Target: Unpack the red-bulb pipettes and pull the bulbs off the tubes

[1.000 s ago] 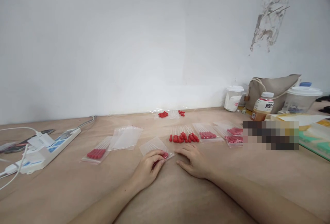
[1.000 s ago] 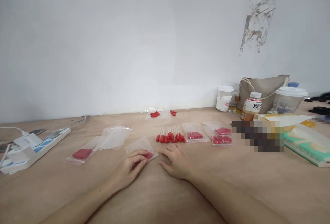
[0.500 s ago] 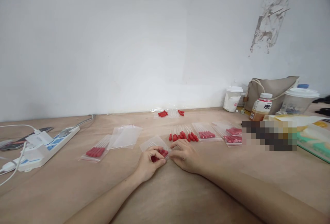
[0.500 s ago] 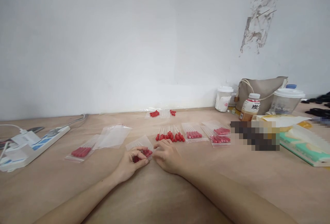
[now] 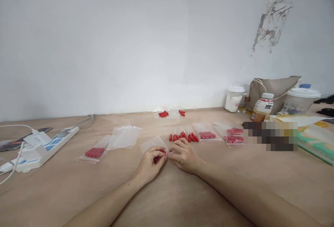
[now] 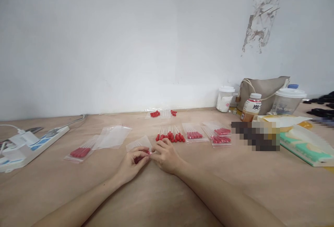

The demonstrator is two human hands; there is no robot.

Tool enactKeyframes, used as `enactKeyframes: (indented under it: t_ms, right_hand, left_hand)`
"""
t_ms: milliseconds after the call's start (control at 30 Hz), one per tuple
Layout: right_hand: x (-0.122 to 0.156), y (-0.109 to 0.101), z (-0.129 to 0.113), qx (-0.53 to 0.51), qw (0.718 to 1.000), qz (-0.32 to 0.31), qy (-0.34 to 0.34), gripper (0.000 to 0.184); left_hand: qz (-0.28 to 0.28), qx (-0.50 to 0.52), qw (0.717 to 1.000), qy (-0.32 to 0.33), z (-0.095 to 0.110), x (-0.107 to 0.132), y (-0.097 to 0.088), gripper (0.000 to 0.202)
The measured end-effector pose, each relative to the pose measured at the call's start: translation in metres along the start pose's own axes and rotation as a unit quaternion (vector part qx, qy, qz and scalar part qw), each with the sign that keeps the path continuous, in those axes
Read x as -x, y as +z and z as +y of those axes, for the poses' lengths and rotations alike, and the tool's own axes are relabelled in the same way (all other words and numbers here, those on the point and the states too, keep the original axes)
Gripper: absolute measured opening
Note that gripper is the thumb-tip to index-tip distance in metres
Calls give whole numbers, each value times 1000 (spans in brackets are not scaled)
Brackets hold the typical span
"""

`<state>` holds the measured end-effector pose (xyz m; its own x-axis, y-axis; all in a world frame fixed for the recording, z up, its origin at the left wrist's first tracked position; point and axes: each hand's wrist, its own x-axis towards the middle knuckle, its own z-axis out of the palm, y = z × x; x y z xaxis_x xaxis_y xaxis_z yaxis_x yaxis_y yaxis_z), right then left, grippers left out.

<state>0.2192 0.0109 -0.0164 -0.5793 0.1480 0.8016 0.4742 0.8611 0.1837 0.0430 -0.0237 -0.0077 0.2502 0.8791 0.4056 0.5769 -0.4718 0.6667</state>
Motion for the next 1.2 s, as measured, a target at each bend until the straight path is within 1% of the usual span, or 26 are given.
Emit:
enactKeyframes:
  t_ms: [100,233,300,400,567,667,767,867,933,1000,1067,1133,1200]
  right_hand:
    - [1,1,-1,-22,1000,-8,12,14]
    - [1,5,-3,-48,998,9,42,14]
    - [0,5,-5,-59,997,6,48,15]
    - [-3,4,-7,-68,996,-10,56,16]
    - [-5,3,-9,-77,994,-29,74,13]
    - [-3,4,-10,-101,990,-60,78,12]
    - [0,2,-11,-154,979,-96,92,11]
    - [0,-5,-12,-234,957,-114,130,10]
    - [-1,-10,-13,-278,943,-109,149,8]
    - [-2,-13,-14,-306,932,-95,170,6]
    - [-2,-14,-14,-316,922,-75,210,10]
    - [-1,-13,-14,-308,914,-56,259,16]
    - [0,-10,-12,-291,911,-39,289,16]
  left_hand:
    - [4,16,1000,1,-2,-1,2,17]
    - [4,37,999,12,-6,0,4,17]
    - [10,37,999,14,-6,1,5,17]
    - [29,26,999,18,-3,2,6,17]
    - [47,7,998,30,1,6,6,18]
    - [63,0,998,5,0,6,4,19]
    - [66,-1,998,-15,0,5,2,20]
    - [75,-9,997,-1,3,6,0,21]
    - [78,-16,997,11,6,7,-2,22]
    - [51,-21,998,13,8,7,-7,23]
    - [9,-27,1000,7,5,5,-15,25]
    - [-33,-46,998,17,-2,2,-26,30]
    - [-83,-78,993,42,-12,-2,-36,35]
